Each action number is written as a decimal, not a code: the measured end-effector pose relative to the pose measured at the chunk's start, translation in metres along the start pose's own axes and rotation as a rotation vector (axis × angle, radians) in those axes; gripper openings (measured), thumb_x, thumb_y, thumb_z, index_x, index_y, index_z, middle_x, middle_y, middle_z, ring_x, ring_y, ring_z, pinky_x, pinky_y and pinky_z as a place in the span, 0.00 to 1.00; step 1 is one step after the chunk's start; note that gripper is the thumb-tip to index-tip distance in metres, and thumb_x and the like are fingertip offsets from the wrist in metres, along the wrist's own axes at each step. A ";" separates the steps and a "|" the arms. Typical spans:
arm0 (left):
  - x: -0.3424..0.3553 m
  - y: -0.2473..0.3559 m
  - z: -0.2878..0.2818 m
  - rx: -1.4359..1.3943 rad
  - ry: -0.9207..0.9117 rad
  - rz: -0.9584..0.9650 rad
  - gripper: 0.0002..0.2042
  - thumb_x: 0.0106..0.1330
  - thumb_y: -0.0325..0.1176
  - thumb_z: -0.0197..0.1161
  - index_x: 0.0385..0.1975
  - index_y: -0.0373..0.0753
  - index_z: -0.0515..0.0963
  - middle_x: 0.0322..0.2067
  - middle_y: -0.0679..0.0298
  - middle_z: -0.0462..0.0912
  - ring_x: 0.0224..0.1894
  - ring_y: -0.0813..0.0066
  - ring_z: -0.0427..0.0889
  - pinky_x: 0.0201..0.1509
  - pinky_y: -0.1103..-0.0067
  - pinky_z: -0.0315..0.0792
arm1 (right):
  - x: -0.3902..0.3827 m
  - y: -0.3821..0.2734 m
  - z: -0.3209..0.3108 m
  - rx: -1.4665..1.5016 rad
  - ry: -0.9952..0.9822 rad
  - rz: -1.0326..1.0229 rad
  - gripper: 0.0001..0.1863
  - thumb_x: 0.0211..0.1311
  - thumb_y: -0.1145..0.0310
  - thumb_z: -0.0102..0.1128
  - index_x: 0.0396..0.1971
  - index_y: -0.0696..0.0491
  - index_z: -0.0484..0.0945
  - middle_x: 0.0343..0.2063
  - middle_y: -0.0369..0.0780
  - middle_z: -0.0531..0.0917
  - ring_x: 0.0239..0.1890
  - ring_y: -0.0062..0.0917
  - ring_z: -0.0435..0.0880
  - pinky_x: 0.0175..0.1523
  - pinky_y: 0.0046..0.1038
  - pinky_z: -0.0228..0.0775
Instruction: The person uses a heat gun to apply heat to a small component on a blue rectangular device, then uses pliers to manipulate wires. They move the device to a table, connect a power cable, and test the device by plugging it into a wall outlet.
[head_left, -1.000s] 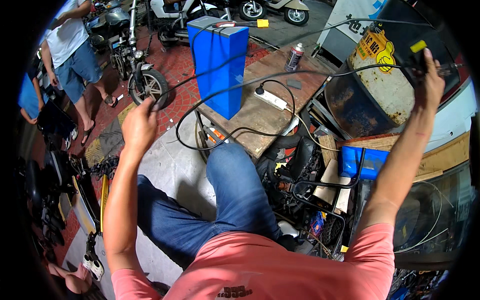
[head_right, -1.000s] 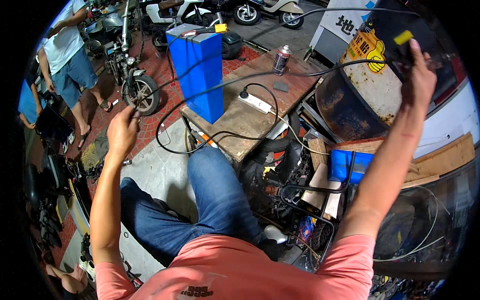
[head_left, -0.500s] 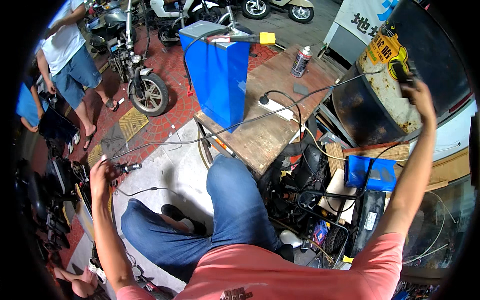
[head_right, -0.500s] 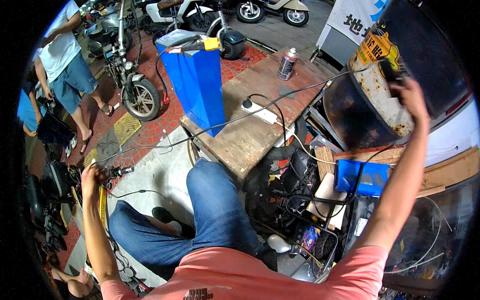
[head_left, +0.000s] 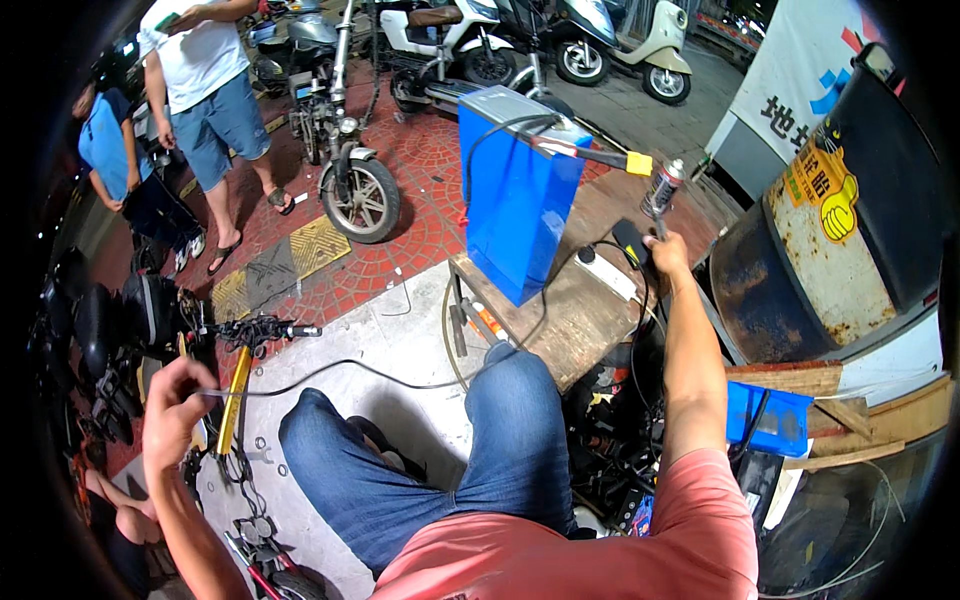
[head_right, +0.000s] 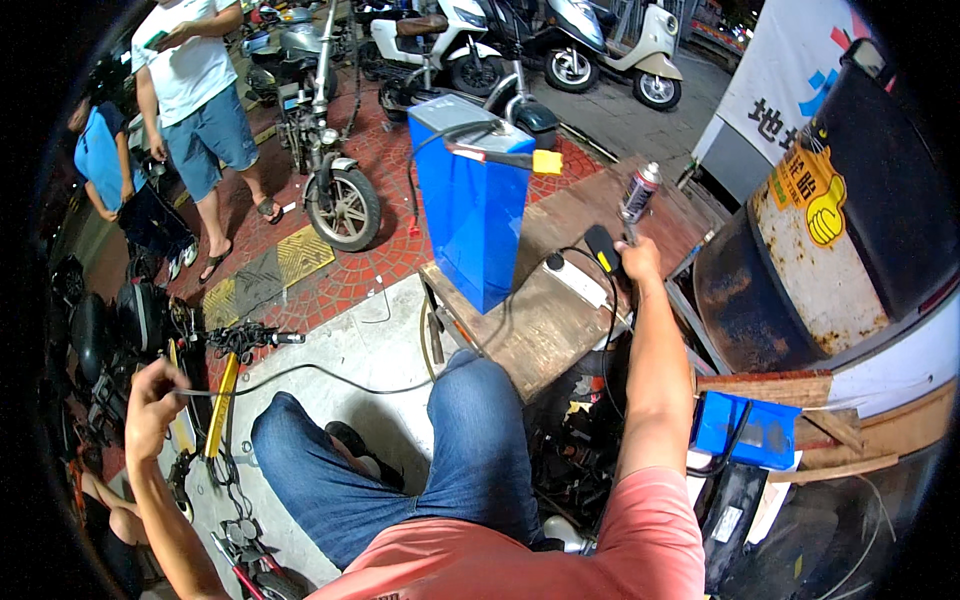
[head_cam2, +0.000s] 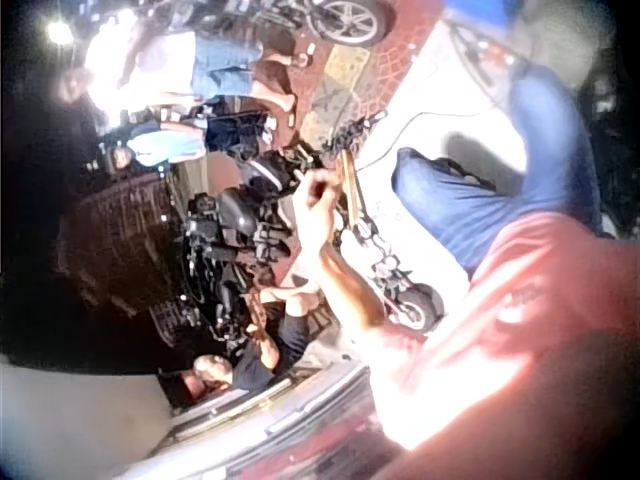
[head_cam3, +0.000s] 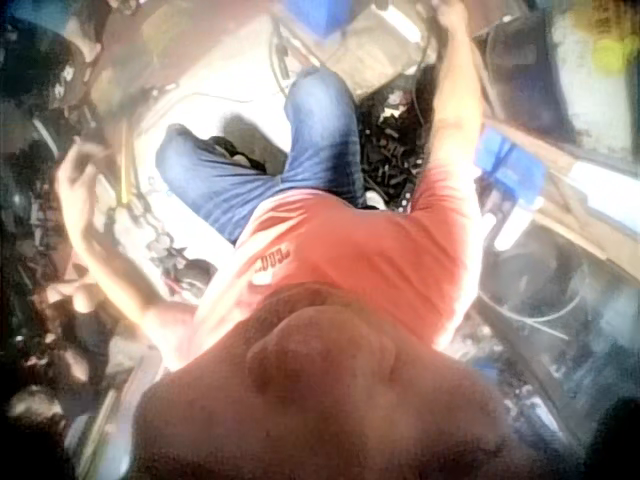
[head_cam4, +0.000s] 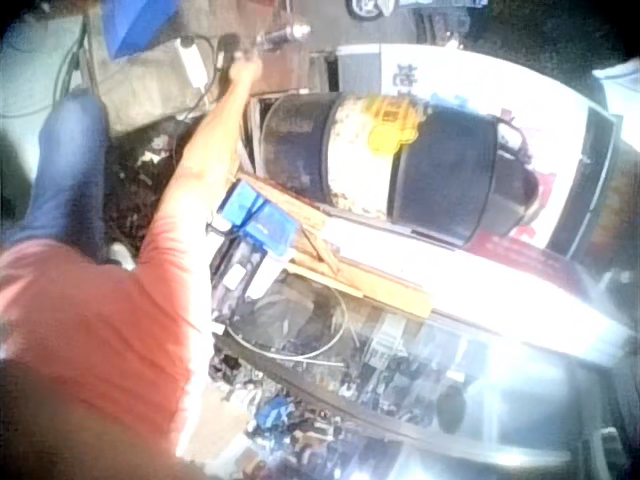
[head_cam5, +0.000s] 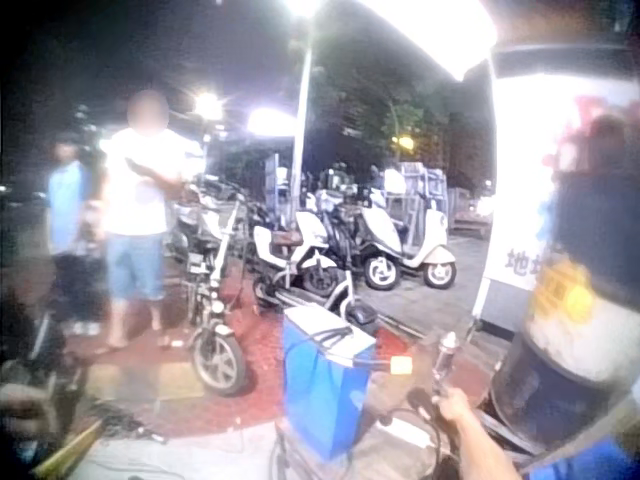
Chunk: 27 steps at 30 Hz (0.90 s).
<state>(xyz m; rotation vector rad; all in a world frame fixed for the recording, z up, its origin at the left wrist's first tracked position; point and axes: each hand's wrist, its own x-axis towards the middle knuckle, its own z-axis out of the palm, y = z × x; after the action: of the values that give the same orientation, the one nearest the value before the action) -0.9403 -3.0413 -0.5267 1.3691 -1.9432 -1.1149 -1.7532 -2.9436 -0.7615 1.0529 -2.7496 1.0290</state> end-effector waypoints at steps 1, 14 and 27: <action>0.000 0.004 0.014 0.120 0.042 0.087 0.07 0.51 0.21 0.58 0.30 0.34 0.75 0.26 0.69 0.71 0.30 0.80 0.71 0.33 0.80 0.65 | -0.012 -0.022 -0.002 0.048 0.076 0.071 0.17 0.65 0.60 0.71 0.47 0.56 0.87 0.37 0.47 0.90 0.39 0.33 0.88 0.49 0.37 0.76; 0.038 0.089 0.210 0.180 -0.310 0.775 0.04 0.65 0.25 0.65 0.37 0.34 0.79 0.28 0.50 0.81 0.33 0.47 0.83 0.38 0.62 0.76 | -0.339 -0.287 -0.063 1.183 -0.758 -0.076 0.24 0.70 0.61 0.67 0.59 0.60 0.79 0.39 0.38 0.86 0.41 0.20 0.83 0.39 0.19 0.74; 0.030 0.005 0.095 -0.364 -0.533 0.152 0.17 0.70 0.38 0.70 0.51 0.31 0.84 0.24 0.63 0.82 0.23 0.79 0.77 0.26 0.80 0.71 | -0.276 -0.209 -0.136 0.810 -0.259 -0.190 0.09 0.70 0.66 0.70 0.40 0.58 0.85 0.27 0.28 0.82 0.27 0.10 0.72 0.32 0.18 0.60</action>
<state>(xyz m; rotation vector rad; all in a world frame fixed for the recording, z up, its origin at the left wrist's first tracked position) -1.0275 -3.0370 -0.5740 0.7654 -2.0054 -1.7825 -1.4413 -2.8172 -0.6020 1.5687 -2.3208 2.1795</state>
